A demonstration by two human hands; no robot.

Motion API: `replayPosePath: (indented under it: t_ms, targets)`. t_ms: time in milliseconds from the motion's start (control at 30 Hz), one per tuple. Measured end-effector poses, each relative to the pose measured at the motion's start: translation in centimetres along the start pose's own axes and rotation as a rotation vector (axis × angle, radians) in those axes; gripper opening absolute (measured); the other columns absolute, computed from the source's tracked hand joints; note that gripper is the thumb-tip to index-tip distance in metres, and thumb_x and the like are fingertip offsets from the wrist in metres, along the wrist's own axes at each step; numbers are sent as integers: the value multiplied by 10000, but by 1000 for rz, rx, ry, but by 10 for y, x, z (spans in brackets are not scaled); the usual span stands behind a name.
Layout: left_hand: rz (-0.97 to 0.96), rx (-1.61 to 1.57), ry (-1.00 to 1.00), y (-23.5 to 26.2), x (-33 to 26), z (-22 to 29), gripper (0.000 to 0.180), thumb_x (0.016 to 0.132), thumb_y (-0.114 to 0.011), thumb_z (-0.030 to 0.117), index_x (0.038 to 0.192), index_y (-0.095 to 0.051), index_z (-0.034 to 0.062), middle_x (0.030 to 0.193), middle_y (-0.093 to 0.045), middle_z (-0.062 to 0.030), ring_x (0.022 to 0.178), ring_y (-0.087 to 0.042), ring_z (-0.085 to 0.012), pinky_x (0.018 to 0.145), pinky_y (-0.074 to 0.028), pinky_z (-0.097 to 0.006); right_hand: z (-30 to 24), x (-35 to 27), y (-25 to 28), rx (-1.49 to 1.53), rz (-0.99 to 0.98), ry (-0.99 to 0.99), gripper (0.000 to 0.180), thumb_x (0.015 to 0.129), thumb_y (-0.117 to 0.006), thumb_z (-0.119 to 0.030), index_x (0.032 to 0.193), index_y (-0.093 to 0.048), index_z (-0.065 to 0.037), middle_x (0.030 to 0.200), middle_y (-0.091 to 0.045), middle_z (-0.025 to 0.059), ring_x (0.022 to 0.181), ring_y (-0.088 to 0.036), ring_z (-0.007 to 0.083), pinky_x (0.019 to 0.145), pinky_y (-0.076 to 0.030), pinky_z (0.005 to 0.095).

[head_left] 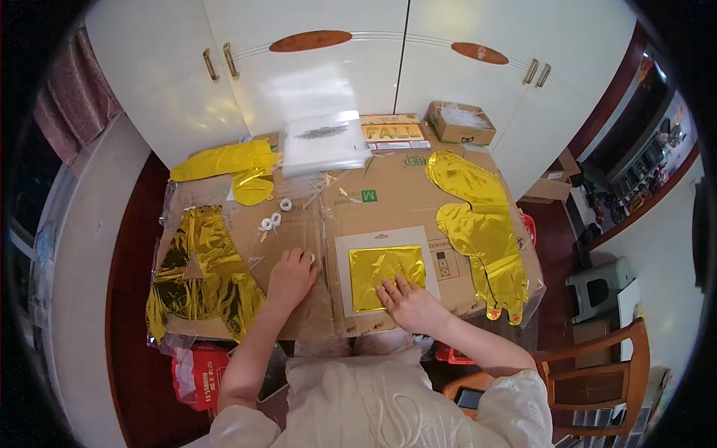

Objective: Folding deflated foil balloons and placing them onto cardboard backing sheets for retail packaging.

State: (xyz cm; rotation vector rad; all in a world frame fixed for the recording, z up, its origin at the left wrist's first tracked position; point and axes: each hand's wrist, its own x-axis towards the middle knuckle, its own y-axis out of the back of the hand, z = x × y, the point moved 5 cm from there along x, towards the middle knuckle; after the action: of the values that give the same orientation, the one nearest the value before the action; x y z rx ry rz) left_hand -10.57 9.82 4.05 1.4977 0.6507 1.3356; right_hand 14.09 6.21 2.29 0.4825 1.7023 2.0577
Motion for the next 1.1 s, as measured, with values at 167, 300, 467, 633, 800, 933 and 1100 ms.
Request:
replayPosePath:
  t_ms: [167,300,467,633,800,933,1100]
  targets:
    - [-50,-14,-3,-17,-11,-2,171,801,-670,166,911,-634,40,920,-603,-112,879,-608,-286,750,-538,-369,-5,5,8,-64,7,0,512,874,-525,-185,1340,-527,27,1258,-615,251,1099,-635,422,840,-565,418]
    - [-32,-268,-77,4,-26,28,190,816,-670,138,967,-650,24,863,-617,-123,783,-638,-231,664,-540,-360,-1,3,2,-38,21,10,526,862,-543,-185,1347,-516,16,1263,-609,251,1094,-635,422,797,-581,412]
    - [-696,-1150,597,-18,-61,52,261,891,-665,133,1128,-650,23,808,-651,-27,628,-577,-99,572,-490,-281,2,4,4,67,20,-28,633,809,-626,-212,1380,-467,9,1285,-586,252,1097,-626,426,788,-586,416]
    - [-823,-1516,922,-26,-69,59,252,905,-655,119,1144,-639,39,819,-645,-5,623,-571,-60,516,-448,-199,1,3,4,77,49,-36,713,771,-681,-237,1398,-440,3,1285,-578,251,1083,-623,429,780,-587,412]
    - [-775,-1679,1124,-26,-72,68,200,931,-622,102,1124,-611,50,862,-637,-12,631,-578,-72,504,-454,-187,2,4,14,161,33,-70,673,773,-678,-242,1368,-470,-7,1278,-579,240,1075,-627,420,769,-589,410]
    - [-768,-1899,1108,-30,-69,70,165,957,-589,103,1115,-593,54,871,-624,-17,641,-581,-82,513,-467,-187,2,4,13,189,100,-105,649,773,-684,-260,1344,-494,-17,1231,-599,224,1050,-638,411,743,-592,409]
    - [-701,-2044,1055,-29,-63,70,153,966,-583,107,1115,-584,68,864,-620,-18,641,-585,-98,546,-497,-203,3,4,16,158,174,-131,591,791,-672,-239,1315,-511,-18,1171,-632,182,1026,-662,354,704,-592,387]
